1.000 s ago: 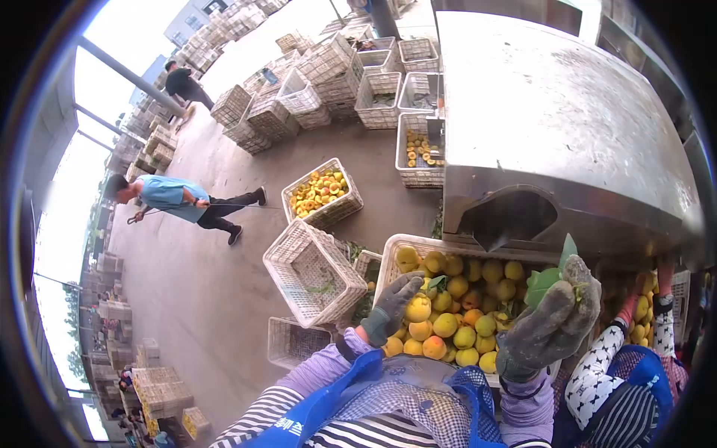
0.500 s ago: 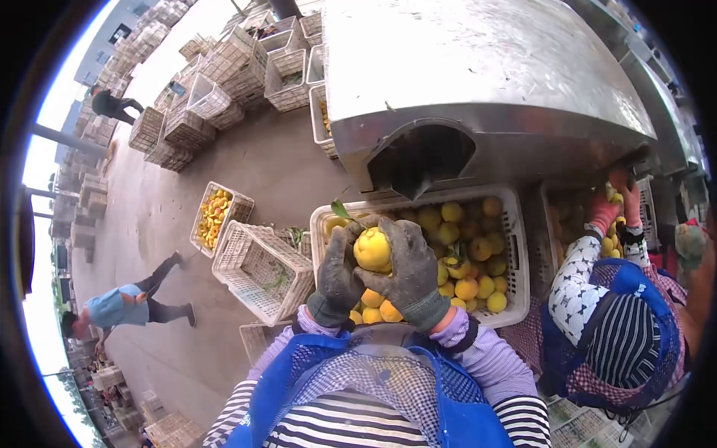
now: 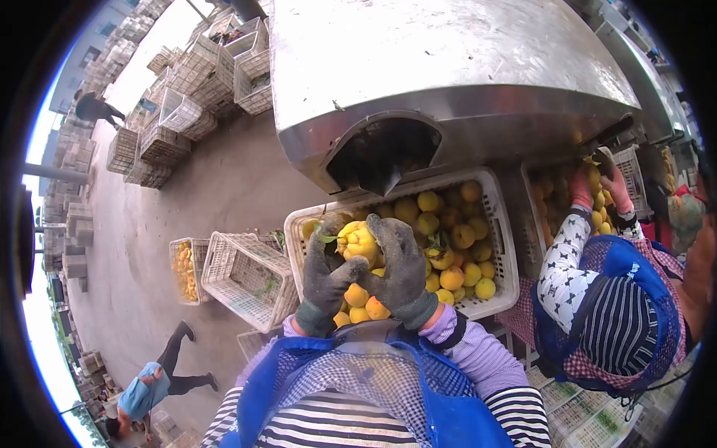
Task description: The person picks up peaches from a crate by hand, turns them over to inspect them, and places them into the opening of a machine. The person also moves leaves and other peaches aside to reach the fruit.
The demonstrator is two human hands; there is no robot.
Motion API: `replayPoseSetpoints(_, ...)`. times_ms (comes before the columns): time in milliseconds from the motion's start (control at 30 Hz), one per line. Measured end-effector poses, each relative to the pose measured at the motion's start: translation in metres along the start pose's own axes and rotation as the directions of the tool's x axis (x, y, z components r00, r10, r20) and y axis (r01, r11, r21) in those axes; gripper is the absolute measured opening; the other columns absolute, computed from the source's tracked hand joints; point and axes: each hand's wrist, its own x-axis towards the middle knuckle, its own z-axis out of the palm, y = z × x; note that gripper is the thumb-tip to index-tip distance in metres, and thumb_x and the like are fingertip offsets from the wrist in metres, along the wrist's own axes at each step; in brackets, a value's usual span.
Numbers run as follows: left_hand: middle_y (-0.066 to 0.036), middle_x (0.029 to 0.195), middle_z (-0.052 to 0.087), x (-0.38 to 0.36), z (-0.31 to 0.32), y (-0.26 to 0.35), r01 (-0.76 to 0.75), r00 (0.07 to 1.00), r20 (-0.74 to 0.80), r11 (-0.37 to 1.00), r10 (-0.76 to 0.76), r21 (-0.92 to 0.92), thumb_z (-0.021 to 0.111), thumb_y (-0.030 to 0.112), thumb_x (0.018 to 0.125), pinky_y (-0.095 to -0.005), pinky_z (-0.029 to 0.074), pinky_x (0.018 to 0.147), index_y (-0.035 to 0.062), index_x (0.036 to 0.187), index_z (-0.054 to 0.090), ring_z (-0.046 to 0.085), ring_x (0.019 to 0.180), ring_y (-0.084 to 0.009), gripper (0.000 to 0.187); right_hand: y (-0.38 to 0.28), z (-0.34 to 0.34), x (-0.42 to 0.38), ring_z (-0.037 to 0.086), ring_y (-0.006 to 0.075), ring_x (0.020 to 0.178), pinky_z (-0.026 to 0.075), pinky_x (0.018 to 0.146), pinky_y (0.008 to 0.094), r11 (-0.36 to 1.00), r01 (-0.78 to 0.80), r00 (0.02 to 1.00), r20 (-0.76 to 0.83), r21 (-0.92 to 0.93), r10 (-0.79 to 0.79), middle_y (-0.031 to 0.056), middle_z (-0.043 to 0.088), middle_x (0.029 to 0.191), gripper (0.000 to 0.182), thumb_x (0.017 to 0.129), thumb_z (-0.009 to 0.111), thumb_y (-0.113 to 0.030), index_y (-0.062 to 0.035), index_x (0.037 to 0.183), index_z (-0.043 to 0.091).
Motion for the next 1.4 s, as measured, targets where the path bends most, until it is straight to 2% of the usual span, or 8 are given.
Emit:
replayPoseSetpoints(133, -0.014, 0.134, 0.052, -0.001, -0.005, 0.011, 0.127, 0.989, 0.087, 0.986, -0.118, -0.111, 0.081, 0.006, 0.076, -0.0366, 0.045, 0.106, 0.0004, 0.139, 0.042, 0.053, 0.123, -0.0231, 0.074, 0.014, 0.002, -0.005, 0.057, 0.0344, 0.113, 0.048, 0.097, 0.0432, 0.981, 0.177, 0.983, -0.028, -0.079, -0.18, 0.0169, 0.056, 0.126, 0.078, 0.069, 0.085, -0.025, -0.0014, 0.135, 0.052)
replayPoseSetpoints(233, -0.013, 0.135, 0.052, -0.002, -0.003, 0.016, 0.081, 0.992, 0.103, 0.991, -0.07, -0.106, 0.081, 0.004, 0.075, -0.0381, 0.046, 0.106, 0.0016, 0.139, 0.043, 0.054, 0.123, -0.0241, 0.075, 0.01, -0.004, -0.003, 0.056, 0.0337, 0.114, 0.048, 0.098, 0.0425, 0.993, -0.047, 0.998, -0.028, 0.105, 0.05, 0.0172, 0.055, 0.129, 0.084, 0.065, 0.086, -0.021, -0.0014, 0.138, 0.05)
replayPoseSetpoints(467, -0.014, 0.137, 0.052, -0.003, -0.002, 0.02, 0.262, 0.958, 0.213, 0.893, -0.194, -0.367, 0.083, 0.006, 0.072, -0.0407, 0.047, 0.107, 0.0055, 0.141, 0.041, 0.055, 0.125, -0.0275, 0.081, 0.014, -0.009, -0.004, 0.057, 0.0325, 0.114, 0.047, 0.099, 0.0422, 0.972, -0.107, 0.99, 0.108, 0.211, 0.085, 0.0165, 0.056, 0.131, 0.087, 0.062, 0.087, -0.024, -0.002, 0.138, 0.051)
replayPoseSetpoints(800, -0.019, 0.145, 0.044, 0.001, -0.009, 0.011, 0.236, 0.953, 0.249, 0.936, -0.17, -0.263, 0.053, 0.04, 0.099, -0.0455, 0.038, 0.112, 0.0019, 0.149, 0.032, 0.048, 0.132, -0.0327, 0.067, 0.018, -0.017, 0.0, 0.055, 0.0341, 0.115, 0.046, 0.1, 0.0431, 0.992, 0.09, 0.985, 0.14, 0.094, -0.102, 0.0164, 0.056, 0.129, 0.078, 0.064, 0.083, -0.019, -0.0035, 0.134, 0.055)
replayPoseSetpoints(900, -0.02, 0.143, 0.046, 0.0, -0.016, 0.006, 0.324, 0.94, 0.226, 0.879, -0.256, -0.35, 0.05, 0.038, 0.101, -0.0465, 0.037, 0.113, 0.0016, 0.149, 0.032, 0.05, 0.13, -0.0343, 0.063, 0.014, -0.018, 0.001, 0.054, 0.0349, 0.118, 0.045, 0.102, 0.0434, 0.979, -0.007, 0.992, 0.122, 0.202, -0.018, 0.0171, 0.055, 0.131, 0.08, 0.066, 0.084, -0.022, -0.0034, 0.137, 0.052)
replayPoseSetpoints(1067, -0.026, 0.127, 0.051, -0.003, -0.02, 0.001, 0.493, 0.854, 0.378, 0.327, -0.356, -0.806, 0.044, 0.024, 0.104, -0.0499, 0.055, 0.088, -0.0015, 0.141, 0.038, 0.059, 0.1, -0.0308, 0.046, 0.008, -0.023, -0.002, 0.054, 0.0345, 0.121, 0.045, 0.103, 0.0435, 0.944, -0.129, 0.984, 0.154, 0.304, 0.084, 0.0179, 0.054, 0.133, 0.083, 0.068, 0.085, -0.027, -0.0028, 0.139, 0.049)
replayPoseSetpoints(1167, -0.025, 0.128, 0.05, -0.005, -0.025, -0.004, 0.509, 0.844, 0.423, 0.243, -0.33, -0.826, 0.043, 0.023, 0.103, -0.0491, 0.056, 0.087, -0.0016, 0.141, 0.038, 0.059, 0.101, -0.0298, 0.045, 0.009, -0.021, -0.008, 0.054, 0.0341, 0.121, 0.044, 0.104, 0.0431, 0.942, -0.155, 0.977, 0.189, 0.297, 0.101, 0.018, 0.054, 0.133, 0.085, 0.067, 0.086, -0.029, -0.0024, 0.138, 0.049)
replayPoseSetpoints(1400, -0.021, 0.125, 0.055, -0.007, -0.021, -0.007, 0.531, 0.847, 0.453, 0.405, -0.278, -0.744, 0.042, 0.026, 0.104, -0.0468, 0.056, 0.088, -0.0022, 0.137, 0.044, 0.06, 0.104, -0.0299, 0.043, 0.002, -0.02, -0.007, 0.051, 0.0355, 0.124, 0.039, 0.107, 0.0461, 0.961, -0.109, 0.985, 0.158, 0.255, 0.07, 0.0166, 0.053, 0.135, 0.085, 0.067, 0.086, -0.035, -0.0043, 0.138, 0.051)
